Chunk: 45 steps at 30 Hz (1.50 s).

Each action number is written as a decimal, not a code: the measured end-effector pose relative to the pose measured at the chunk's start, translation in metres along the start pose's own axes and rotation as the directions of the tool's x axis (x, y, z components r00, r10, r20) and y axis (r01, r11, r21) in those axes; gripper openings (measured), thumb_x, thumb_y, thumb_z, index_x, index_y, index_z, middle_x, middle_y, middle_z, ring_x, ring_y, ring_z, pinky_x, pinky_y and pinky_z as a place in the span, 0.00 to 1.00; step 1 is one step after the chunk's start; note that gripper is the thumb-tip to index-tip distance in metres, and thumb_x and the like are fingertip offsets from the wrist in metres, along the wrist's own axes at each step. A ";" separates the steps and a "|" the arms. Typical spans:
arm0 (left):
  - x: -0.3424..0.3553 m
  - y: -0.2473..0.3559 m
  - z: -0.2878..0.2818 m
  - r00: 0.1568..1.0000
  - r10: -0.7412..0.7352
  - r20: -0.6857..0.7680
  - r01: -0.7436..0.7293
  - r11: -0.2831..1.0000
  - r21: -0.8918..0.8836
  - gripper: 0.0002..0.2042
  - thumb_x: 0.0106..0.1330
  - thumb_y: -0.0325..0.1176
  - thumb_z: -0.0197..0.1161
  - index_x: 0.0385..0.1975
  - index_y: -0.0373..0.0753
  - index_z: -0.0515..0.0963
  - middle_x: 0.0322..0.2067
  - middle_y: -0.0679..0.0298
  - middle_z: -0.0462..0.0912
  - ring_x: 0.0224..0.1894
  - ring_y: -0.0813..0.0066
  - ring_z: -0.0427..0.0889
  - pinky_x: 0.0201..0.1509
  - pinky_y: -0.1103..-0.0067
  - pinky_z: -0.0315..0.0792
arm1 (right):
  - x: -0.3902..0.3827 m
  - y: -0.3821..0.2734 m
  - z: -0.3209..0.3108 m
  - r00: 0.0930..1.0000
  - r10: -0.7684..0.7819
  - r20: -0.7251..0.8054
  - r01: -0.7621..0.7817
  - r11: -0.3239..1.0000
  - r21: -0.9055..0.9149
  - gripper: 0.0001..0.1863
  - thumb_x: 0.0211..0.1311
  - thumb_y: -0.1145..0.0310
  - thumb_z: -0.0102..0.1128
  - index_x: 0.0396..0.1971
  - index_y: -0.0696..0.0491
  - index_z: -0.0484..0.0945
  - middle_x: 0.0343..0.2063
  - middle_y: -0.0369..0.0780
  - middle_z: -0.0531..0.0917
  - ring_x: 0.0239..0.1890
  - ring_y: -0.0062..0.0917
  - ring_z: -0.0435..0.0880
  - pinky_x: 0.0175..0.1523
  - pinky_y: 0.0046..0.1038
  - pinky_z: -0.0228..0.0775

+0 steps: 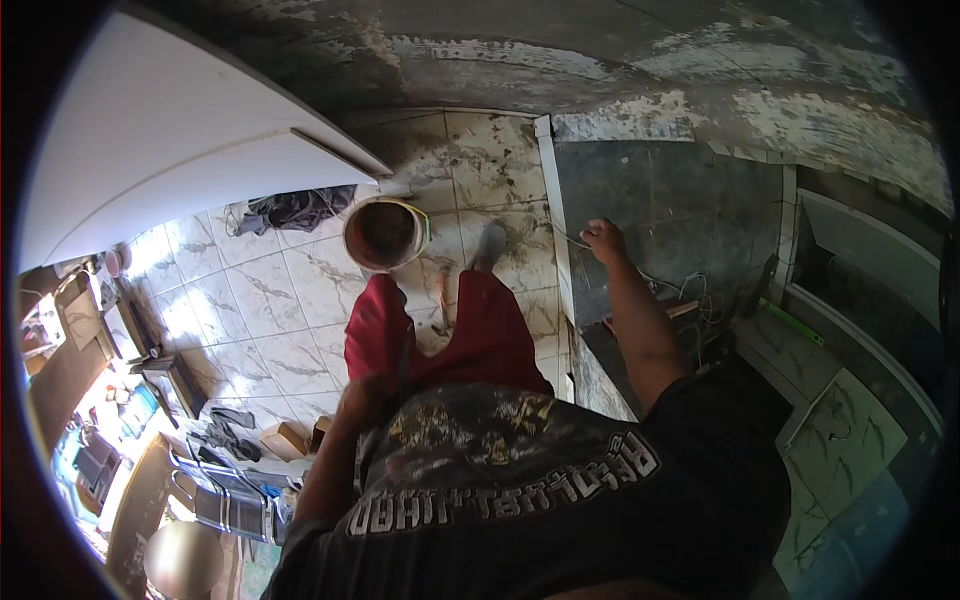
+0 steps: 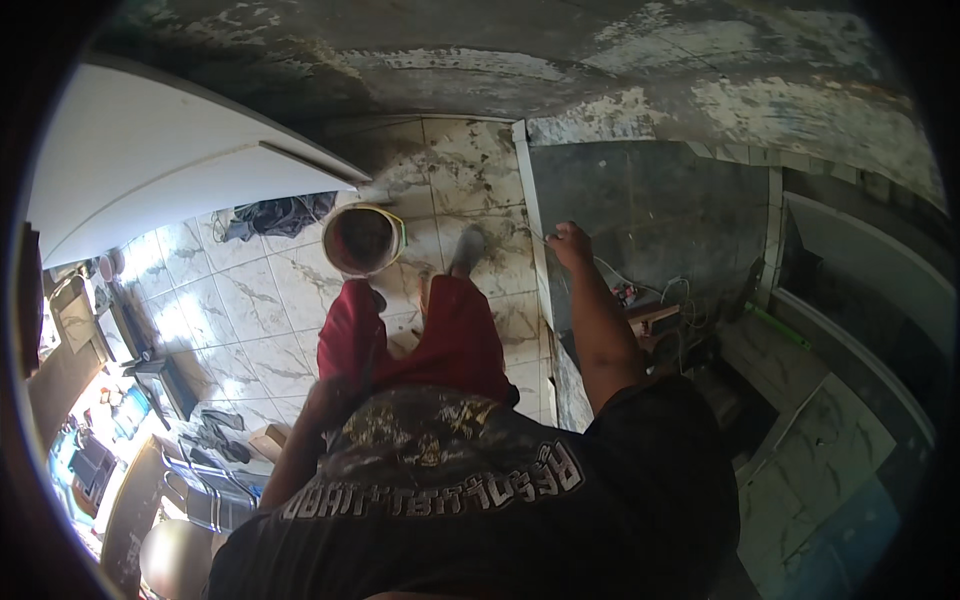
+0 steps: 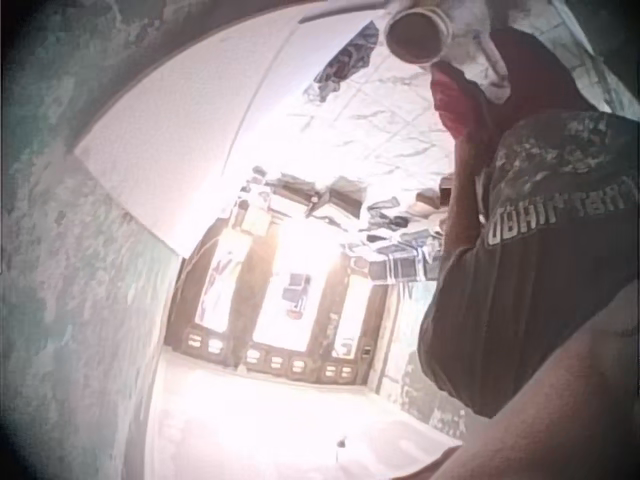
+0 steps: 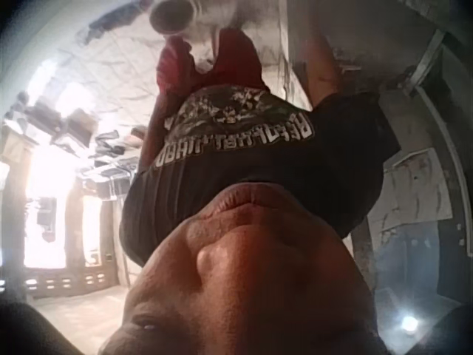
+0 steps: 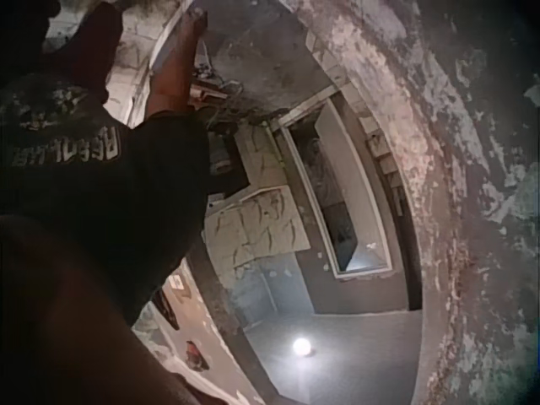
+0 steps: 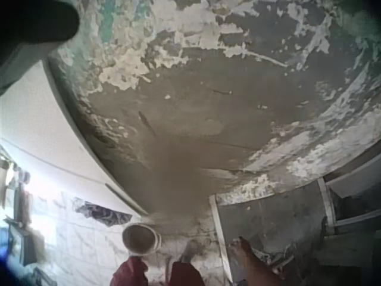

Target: Applying grout to the corner of a tiled wall.

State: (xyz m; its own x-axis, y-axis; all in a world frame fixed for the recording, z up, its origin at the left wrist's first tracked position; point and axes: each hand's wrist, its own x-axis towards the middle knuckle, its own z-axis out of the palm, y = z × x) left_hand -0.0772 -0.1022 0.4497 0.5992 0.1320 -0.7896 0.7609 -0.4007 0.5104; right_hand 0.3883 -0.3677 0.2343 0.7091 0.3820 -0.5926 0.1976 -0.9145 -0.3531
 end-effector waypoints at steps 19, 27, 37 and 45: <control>0.253 -0.168 0.066 0.943 -0.211 0.258 0.314 0.821 -0.476 0.11 0.58 0.33 0.56 0.38 0.36 0.73 0.33 0.58 0.79 0.37 0.71 0.78 0.41 0.76 0.71 | 0.340 0.017 0.213 0.682 -0.471 -0.560 -0.028 0.748 -0.663 0.08 0.47 0.64 0.58 0.27 0.49 0.75 0.21 0.38 0.77 0.24 0.30 0.79 0.29 0.31 0.73; 0.350 -0.203 0.082 0.971 -0.085 0.224 0.195 0.824 -0.532 0.10 0.58 0.28 0.55 0.38 0.33 0.72 0.31 0.59 0.78 0.31 0.75 0.78 0.35 0.79 0.73 | 0.384 0.038 0.235 0.527 -0.688 -0.499 -0.184 0.481 -0.857 0.06 0.49 0.69 0.50 0.27 0.51 0.75 0.19 0.34 0.76 0.17 0.23 0.77 0.20 0.23 0.70; 0.394 -0.235 0.119 0.936 -0.018 0.353 0.287 0.623 -0.728 0.11 0.57 0.30 0.57 0.38 0.32 0.71 0.34 0.60 0.74 0.36 0.77 0.74 0.40 0.79 0.69 | 0.410 0.055 0.244 0.581 -0.659 -0.477 -0.144 0.494 -0.858 0.05 0.49 0.67 0.52 0.19 0.50 0.72 0.16 0.37 0.77 0.14 0.27 0.79 0.17 0.27 0.71; 0.407 -0.240 0.133 0.964 0.093 0.251 0.176 0.487 -0.856 0.14 0.58 0.32 0.56 0.40 0.31 0.68 0.33 0.59 0.76 0.37 0.77 0.73 0.43 0.80 0.67 | 0.413 0.048 0.252 0.628 -0.478 -0.614 -0.184 0.676 -0.714 0.09 0.51 0.60 0.56 0.26 0.49 0.74 0.26 0.40 0.80 0.27 0.37 0.81 0.30 0.37 0.74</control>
State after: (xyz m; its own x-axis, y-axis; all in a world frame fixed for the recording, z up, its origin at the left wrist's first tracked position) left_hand -0.0487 -0.0730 -0.0395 0.5857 -0.1373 -0.7988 0.6888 0.6038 0.4012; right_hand 0.5199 -0.2205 -0.2094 0.7669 0.5948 0.2409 0.4861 -0.7835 0.3871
